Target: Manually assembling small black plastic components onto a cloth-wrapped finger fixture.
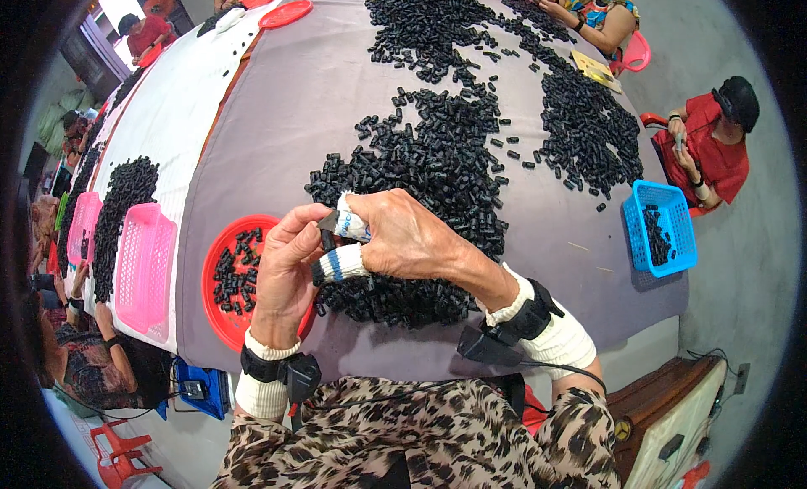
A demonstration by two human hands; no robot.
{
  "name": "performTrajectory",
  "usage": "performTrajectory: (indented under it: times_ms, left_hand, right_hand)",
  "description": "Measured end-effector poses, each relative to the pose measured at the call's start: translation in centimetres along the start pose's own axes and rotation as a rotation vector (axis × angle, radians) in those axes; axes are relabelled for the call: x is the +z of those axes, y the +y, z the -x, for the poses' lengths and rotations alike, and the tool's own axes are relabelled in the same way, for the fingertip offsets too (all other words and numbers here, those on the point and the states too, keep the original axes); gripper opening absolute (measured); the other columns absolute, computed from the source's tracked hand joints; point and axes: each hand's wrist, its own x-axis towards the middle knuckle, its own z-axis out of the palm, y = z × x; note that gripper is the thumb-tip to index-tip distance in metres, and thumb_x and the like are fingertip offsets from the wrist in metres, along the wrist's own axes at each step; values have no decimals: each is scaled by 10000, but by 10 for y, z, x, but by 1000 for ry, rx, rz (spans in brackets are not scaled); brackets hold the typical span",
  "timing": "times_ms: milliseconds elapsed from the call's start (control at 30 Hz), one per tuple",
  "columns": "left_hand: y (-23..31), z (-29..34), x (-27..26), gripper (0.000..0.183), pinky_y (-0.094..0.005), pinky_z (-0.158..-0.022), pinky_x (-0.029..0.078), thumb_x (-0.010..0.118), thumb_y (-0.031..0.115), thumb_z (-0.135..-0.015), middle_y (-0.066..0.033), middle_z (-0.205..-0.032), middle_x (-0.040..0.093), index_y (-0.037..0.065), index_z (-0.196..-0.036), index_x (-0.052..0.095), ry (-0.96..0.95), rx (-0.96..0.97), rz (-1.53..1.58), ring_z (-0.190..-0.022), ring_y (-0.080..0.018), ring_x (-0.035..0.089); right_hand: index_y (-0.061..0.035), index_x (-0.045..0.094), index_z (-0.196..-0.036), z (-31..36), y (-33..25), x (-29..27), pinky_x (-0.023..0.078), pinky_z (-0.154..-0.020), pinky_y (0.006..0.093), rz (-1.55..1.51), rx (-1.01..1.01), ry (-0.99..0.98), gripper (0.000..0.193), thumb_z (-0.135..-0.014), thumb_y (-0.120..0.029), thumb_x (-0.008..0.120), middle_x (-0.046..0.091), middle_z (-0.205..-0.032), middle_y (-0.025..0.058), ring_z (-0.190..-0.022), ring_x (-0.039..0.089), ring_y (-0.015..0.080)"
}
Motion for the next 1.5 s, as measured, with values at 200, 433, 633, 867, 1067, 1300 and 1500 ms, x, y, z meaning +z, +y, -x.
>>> performTrajectory:
  times_ms: [200, 433, 633, 867, 1067, 1300, 1500]
  left_hand:
    - [-2, 0, 3, 178, -224, -688, 480, 578, 76, -852, -49, -930, 621, 4, -1015, 582, 28, -30, 0, -798, -92, 581]
    - [-7, 2, 1, 163, -234, -705, 492, 583, 69, -846, -51, -917, 618, -4, -992, 590, 36, -15, -10, -788, -98, 585]
    - [-9, 4, 4, 157, -238, -703, 495, 584, 72, -847, -52, -909, 619, -2, -986, 591, 49, -35, -32, -790, -101, 587]
    - [-14, 3, 3, 151, -240, -705, 496, 577, 66, -850, -53, -912, 619, -2, -984, 594, 29, -39, -41, -786, -104, 589]
    - [-16, 5, 2, 145, -240, -715, 491, 578, 69, -851, -50, -909, 620, 0, -977, 595, 53, -86, -36, -794, -105, 590]
    - [-23, 4, -1, 149, -232, -700, 486, 597, 85, -842, -39, -904, 621, 17, -973, 600, 68, -28, -41, -787, -92, 587]
    - [-23, 3, -1, 161, -244, -711, 492, 592, 92, -846, -37, -895, 621, 23, -992, 593, 57, -77, 91, -792, -101, 589]
  right_hand:
    - [17, 487, -731, 3, -1, -2, 421, -534, 376, 61, 10, -28, 339, -691, -259, 681, 550, -623, 151, -562, 557, 302]
    - [24, 490, -749, 6, -1, 0, 415, -558, 403, 72, 5, -51, 214, -696, -157, 591, 548, -640, 180, -600, 548, 361]
    - [23, 488, -733, 9, 8, 4, 410, -554, 407, 65, -21, -52, 239, -709, -191, 591, 542, -627, 182, -591, 543, 357]
    - [24, 503, -730, 13, 12, 6, 415, -531, 397, 98, -32, -45, 244, -712, -198, 603, 550, -616, 167, -555, 543, 330]
    - [12, 548, -821, 14, 20, 10, 406, -506, 316, 31, -15, -41, 334, -708, -269, 690, 534, -602, 82, -519, 482, 154]
    - [19, 509, -724, 13, 19, 13, 426, -524, 372, 105, 9, -34, 231, -677, -172, 630, 564, -619, 152, -541, 554, 293]
    - [4, 514, -739, 15, 22, 12, 408, -502, 345, 93, -1, -7, 278, -687, -222, 666, 545, -609, 122, -520, 527, 249]
